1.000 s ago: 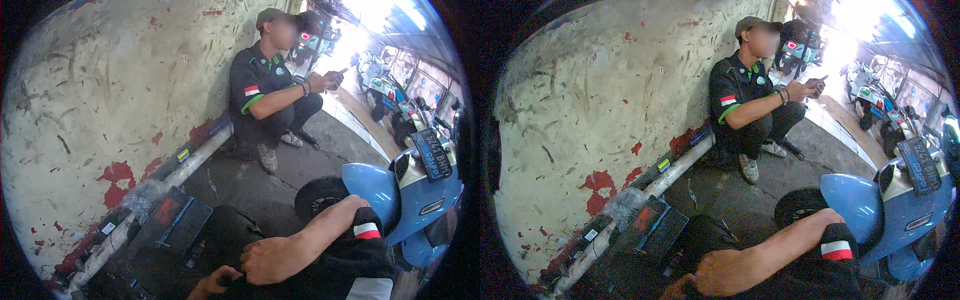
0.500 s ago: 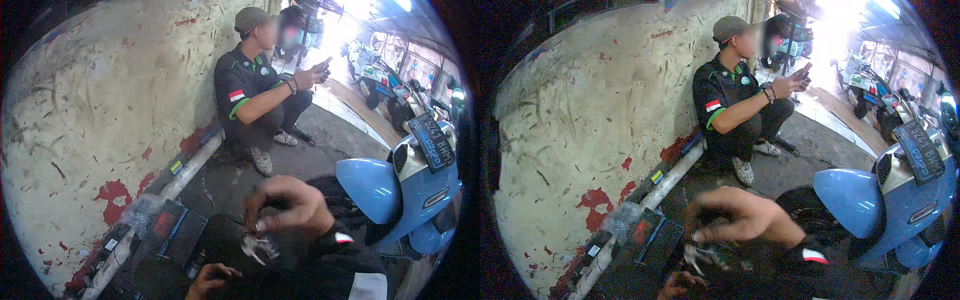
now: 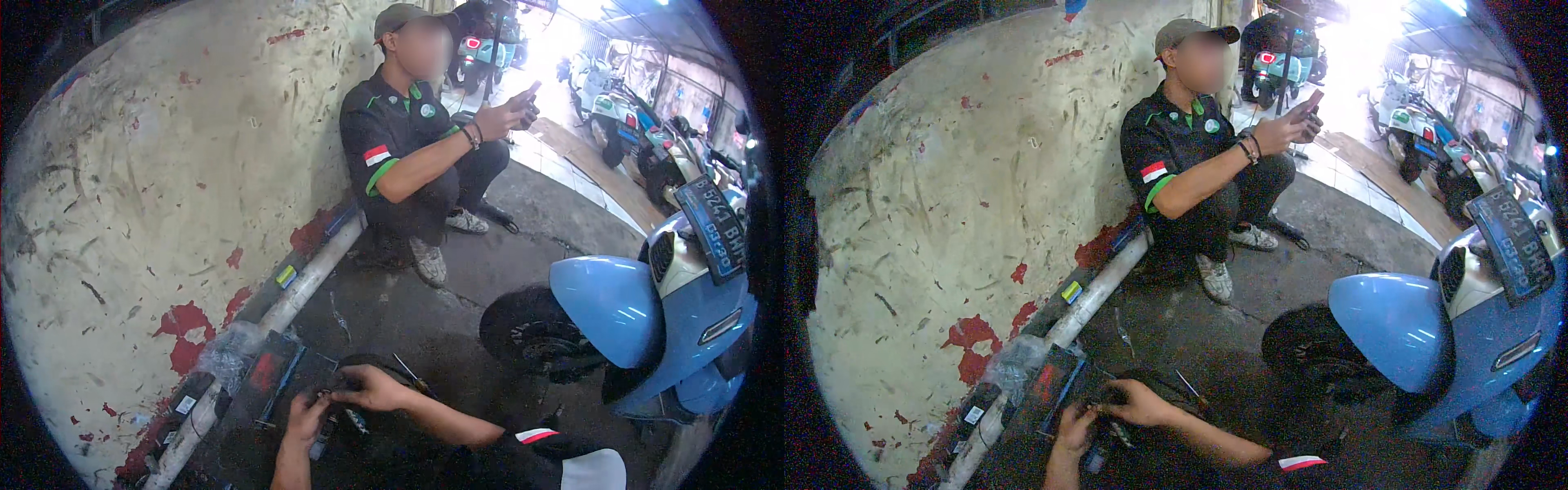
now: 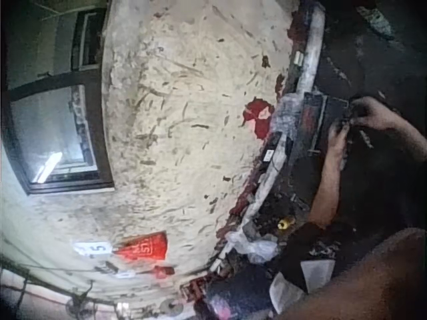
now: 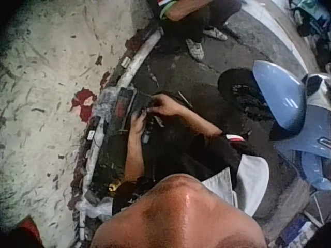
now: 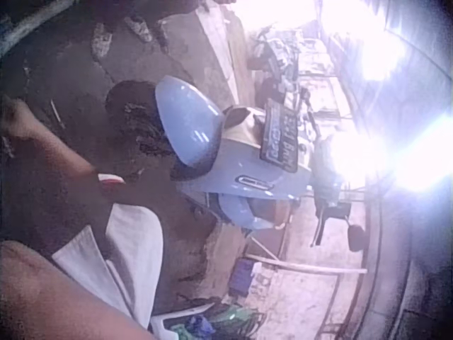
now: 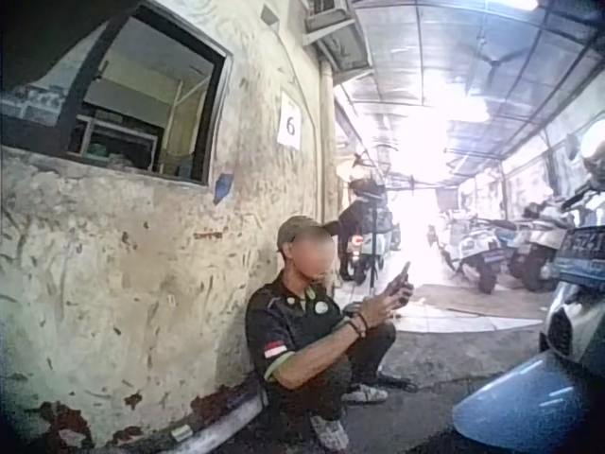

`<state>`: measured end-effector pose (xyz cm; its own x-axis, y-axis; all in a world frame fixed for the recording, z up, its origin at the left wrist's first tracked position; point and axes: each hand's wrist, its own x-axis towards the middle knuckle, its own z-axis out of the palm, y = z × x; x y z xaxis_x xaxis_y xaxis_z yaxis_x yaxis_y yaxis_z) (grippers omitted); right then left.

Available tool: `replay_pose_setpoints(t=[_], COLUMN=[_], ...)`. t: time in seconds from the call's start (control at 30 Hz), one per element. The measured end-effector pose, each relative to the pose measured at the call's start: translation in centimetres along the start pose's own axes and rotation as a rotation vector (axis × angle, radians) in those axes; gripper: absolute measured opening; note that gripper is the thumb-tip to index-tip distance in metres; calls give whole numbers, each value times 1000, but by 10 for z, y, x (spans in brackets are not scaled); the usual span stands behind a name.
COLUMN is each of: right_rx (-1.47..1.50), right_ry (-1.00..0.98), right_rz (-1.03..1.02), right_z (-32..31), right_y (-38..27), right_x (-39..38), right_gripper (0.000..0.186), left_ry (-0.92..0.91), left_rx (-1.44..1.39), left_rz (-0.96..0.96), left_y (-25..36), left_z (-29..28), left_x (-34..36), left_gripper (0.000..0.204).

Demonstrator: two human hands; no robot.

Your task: The person cleans and reassembles a motorcycle brake caliper by hand using a screwdriver and a specialized tool to press the brake pads and piston back into place.

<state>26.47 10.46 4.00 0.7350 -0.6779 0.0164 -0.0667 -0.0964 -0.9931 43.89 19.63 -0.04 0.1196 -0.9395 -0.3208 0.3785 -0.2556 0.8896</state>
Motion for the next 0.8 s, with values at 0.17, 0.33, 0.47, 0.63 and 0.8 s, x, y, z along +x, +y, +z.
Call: replay_pose_setpoints(t=[0.17, 0.33, 0.47, 0.63, 0.8], right_rx=[11, -5, -41, -145, -209], right_ry=[91, 69, 3, 5, -19], right_rz=[75, 131, 126, 45, 84], right_z=[-21, -30, -29, -25, -21], right_y=[16, 9, -4, 20, 35], right_x=[-13, -23, -26, -27, -29], right_gripper=[31, 29, 31, 32, 36], left_ry=[-23, -57, 37, 180, 181], left_rx=[44, 2, 279, 471, 607], left_rz=[-155, -96, 26, 130, 236], left_y=[0, -1, 5, 6, 7], left_z=[0, -7, -2, -3, -1], left_x=[9, 8, 6, 10, 5], left_gripper=[22, 15, 17, 15, 12])
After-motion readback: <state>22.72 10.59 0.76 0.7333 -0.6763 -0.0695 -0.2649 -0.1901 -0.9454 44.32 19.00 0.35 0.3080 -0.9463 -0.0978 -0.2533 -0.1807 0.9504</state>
